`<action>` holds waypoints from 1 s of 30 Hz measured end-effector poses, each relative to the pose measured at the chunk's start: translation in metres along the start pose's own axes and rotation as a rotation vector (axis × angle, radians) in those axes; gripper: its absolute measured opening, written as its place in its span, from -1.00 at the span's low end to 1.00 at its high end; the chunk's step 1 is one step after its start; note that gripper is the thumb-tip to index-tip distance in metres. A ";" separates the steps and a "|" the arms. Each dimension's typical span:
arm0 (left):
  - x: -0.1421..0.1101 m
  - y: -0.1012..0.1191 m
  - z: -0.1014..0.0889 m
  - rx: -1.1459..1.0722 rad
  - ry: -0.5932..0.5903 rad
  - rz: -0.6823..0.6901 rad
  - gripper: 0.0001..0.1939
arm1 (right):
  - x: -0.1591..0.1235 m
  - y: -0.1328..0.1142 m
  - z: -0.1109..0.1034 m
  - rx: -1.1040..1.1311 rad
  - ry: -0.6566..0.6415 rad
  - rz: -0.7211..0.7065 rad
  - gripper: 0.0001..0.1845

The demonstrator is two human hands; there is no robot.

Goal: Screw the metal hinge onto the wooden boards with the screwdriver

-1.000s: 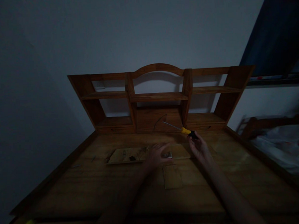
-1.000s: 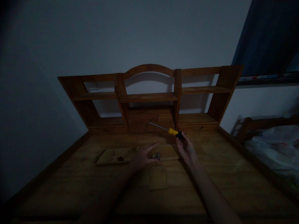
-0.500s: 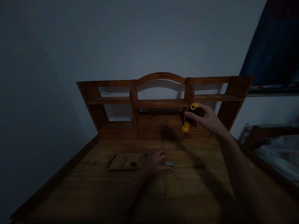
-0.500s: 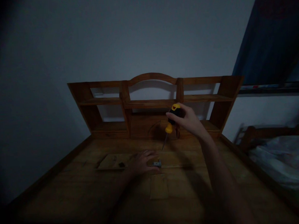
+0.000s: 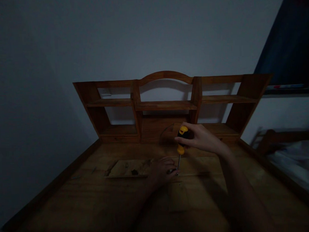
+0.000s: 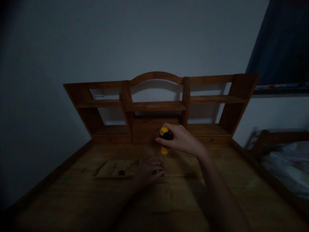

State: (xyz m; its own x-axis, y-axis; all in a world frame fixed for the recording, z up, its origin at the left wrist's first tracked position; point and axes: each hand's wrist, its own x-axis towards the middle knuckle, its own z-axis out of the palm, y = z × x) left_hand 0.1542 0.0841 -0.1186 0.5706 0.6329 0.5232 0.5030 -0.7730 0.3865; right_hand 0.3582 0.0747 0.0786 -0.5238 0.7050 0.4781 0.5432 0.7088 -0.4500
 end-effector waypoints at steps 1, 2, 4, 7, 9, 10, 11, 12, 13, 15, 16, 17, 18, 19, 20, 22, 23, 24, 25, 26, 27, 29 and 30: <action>0.000 -0.001 0.002 -0.011 -0.001 -0.001 -0.76 | 0.001 0.002 0.001 0.008 -0.008 -0.002 -0.70; 0.000 -0.002 0.003 -0.018 -0.007 -0.007 -0.77 | 0.001 0.003 0.001 0.015 -0.006 -0.003 -0.71; 0.000 -0.002 0.004 -0.020 -0.024 -0.028 -0.78 | 0.002 0.005 0.002 0.033 -0.010 0.000 -0.71; 0.000 -0.002 0.003 -0.030 -0.061 -0.044 -0.78 | 0.003 0.008 0.003 0.080 -0.033 0.022 -0.68; 0.000 -0.001 0.002 -0.043 -0.060 -0.050 -0.76 | 0.003 0.010 0.004 0.095 -0.031 0.030 -0.66; 0.000 -0.001 0.001 -0.049 -0.056 -0.053 -0.75 | 0.003 0.010 0.003 0.098 -0.027 0.031 -0.66; 0.000 -0.001 0.001 -0.053 -0.049 -0.056 -0.75 | 0.003 0.011 0.003 0.104 -0.026 0.032 -0.66; 0.000 0.000 0.001 -0.056 -0.044 -0.057 -0.75 | 0.003 0.011 0.003 0.111 -0.029 0.035 -0.66; 0.000 0.000 0.001 -0.058 -0.041 -0.056 -0.75 | 0.003 0.011 0.002 0.119 -0.032 0.037 -0.66; 0.000 -0.001 0.001 -0.062 -0.040 -0.051 -0.76 | 0.002 0.010 0.001 0.125 -0.035 0.035 -0.66; 0.000 -0.001 0.001 -0.065 -0.047 -0.052 -0.77 | 0.002 0.010 0.000 0.125 -0.035 0.034 -0.66; 0.000 -0.001 0.001 -0.069 -0.058 -0.054 -0.77 | 0.001 0.010 -0.001 0.126 -0.033 0.034 -0.66; 0.000 -0.001 0.001 -0.074 -0.070 -0.057 -0.77 | 0.001 0.010 -0.002 0.129 -0.025 0.036 -0.66; 0.000 0.000 0.001 -0.078 -0.077 -0.061 -0.76 | 0.001 0.009 -0.003 0.136 -0.015 0.041 -0.67; 0.000 0.000 0.001 -0.081 -0.085 -0.063 -0.76 | 0.000 0.009 -0.004 0.148 -0.004 0.046 -0.66; 0.000 0.001 0.000 -0.082 -0.087 -0.065 -0.75 | 0.000 0.009 -0.004 0.172 0.012 0.054 -0.66; 0.000 0.001 0.000 -0.078 -0.082 -0.068 -0.75 | 0.000 0.009 -0.004 0.178 0.011 0.055 -0.66; 0.000 0.002 0.000 -0.073 -0.076 -0.072 -0.75 | 0.000 0.009 -0.003 0.180 0.002 0.056 -0.66; 0.000 0.002 -0.001 -0.068 -0.069 -0.074 -0.75 | 0.000 0.009 -0.003 0.178 -0.011 0.056 -0.66; 0.000 0.002 -0.001 -0.066 -0.066 -0.071 -0.75 | 0.001 0.009 -0.002 0.174 -0.023 0.053 -0.66; 0.001 0.002 -0.001 -0.066 -0.065 -0.064 -0.75 | 0.001 0.009 -0.001 0.169 -0.035 0.051 -0.66; 0.001 0.002 -0.001 -0.062 -0.066 -0.049 -0.75 | 0.003 0.009 0.001 0.156 -0.047 0.043 -0.66; 0.001 0.002 -0.001 -0.056 -0.064 -0.045 -0.75 | 0.003 0.009 0.001 0.149 -0.046 0.040 -0.66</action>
State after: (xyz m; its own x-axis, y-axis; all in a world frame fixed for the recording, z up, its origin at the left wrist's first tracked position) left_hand 0.1549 0.0827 -0.1166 0.5897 0.6668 0.4557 0.4925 -0.7441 0.4515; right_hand 0.3604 0.0830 0.0754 -0.5353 0.7306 0.4238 0.4624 0.6734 -0.5768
